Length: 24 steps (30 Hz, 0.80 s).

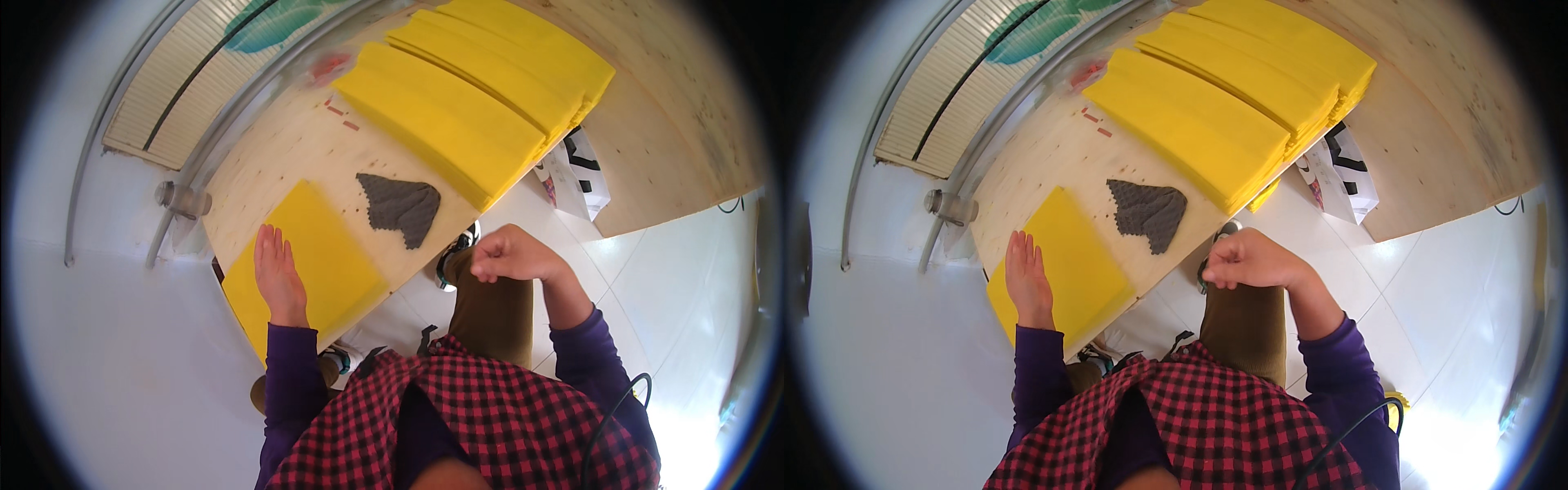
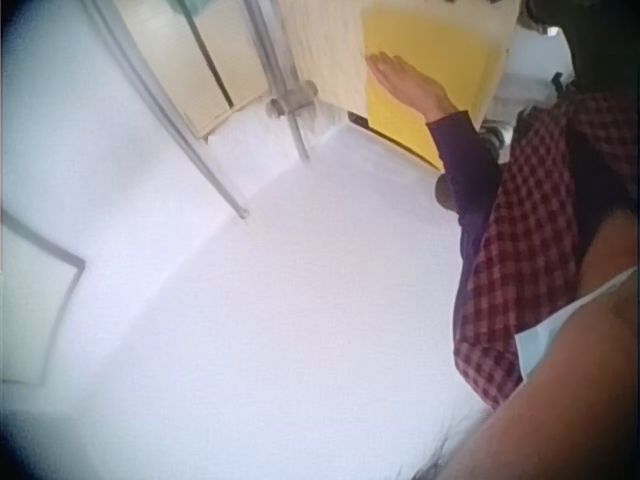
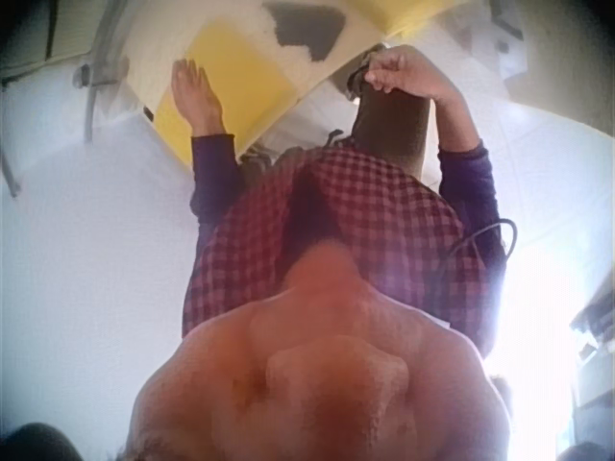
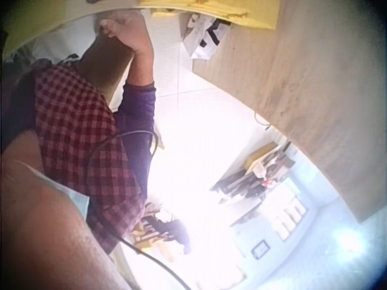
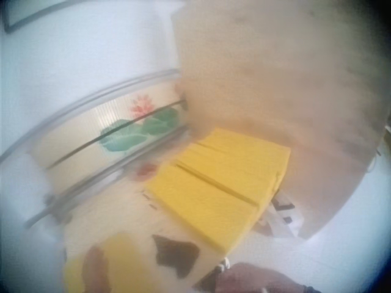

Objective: The person folds large yellow sheets on a wooden table, pressing the creases and stacking the folded sheets to the right. The person repeats this process with multiple sheets, handling them one at a time.

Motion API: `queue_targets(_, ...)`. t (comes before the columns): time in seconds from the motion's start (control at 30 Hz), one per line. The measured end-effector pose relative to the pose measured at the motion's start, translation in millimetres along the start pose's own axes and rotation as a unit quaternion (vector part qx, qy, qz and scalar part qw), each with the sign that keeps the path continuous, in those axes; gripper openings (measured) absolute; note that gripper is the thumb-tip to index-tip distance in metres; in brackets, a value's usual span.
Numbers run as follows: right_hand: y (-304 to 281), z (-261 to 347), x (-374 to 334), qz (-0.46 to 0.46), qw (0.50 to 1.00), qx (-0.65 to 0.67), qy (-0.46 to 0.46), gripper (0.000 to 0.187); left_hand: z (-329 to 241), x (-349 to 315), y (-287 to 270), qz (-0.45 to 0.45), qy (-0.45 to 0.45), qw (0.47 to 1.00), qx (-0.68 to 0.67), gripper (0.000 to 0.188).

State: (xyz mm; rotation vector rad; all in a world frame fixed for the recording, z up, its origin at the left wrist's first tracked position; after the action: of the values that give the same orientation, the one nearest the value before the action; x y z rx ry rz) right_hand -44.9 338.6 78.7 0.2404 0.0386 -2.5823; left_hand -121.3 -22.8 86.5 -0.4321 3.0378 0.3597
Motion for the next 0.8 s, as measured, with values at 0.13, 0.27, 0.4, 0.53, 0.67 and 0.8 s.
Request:
queue_targets(0.13, 9, 5, 40, -0.084, 0.974, -0.192, -0.084, 0.016, -2, -24, -46, -0.044, 0.005, 0.999, 0.011, 0.050)
queue_targets(0.27, 17, 6, 95, -0.153, 0.864, -0.444, -0.179, 0.034, -8, -45, -93, -0.089, 0.021, 0.996, 0.007, 0.048)
queue_targets(0.4, 18, -21, 134, -0.108, 0.848, -0.510, -0.099, 0.034, -19, -69, -138, -0.152, 0.032, 0.988, 0.012, 0.048)
queue_targets(0.53, 17, -33, 150, -0.146, 0.830, -0.528, -0.103, 0.021, -26, -96, -173, -0.201, 0.039, 0.979, 0.017, 0.049)
queue_targets(0.67, 12, -34, 149, -0.212, 0.820, -0.522, -0.103, 0.018, -23, -112, -196, -0.233, 0.037, 0.972, 0.008, 0.049)
queue_targets(0.8, 7, -31, 153, -0.249, 0.818, -0.515, -0.062, 0.034, -22, -121, -205, -0.238, 0.044, 0.970, -0.001, 0.049)
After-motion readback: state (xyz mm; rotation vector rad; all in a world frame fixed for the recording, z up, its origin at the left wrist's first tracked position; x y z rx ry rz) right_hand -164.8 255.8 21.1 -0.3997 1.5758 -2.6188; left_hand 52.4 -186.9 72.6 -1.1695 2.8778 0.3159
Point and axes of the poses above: each hand's wrist, its own x-axis towards the middle knuckle, its own y-axis out of the palm, z = x × y, the point moved 6 cm from there along x, towards the middle knuckle, and after that the axes turned 3 degrees about -y, right-handed, at the moved point
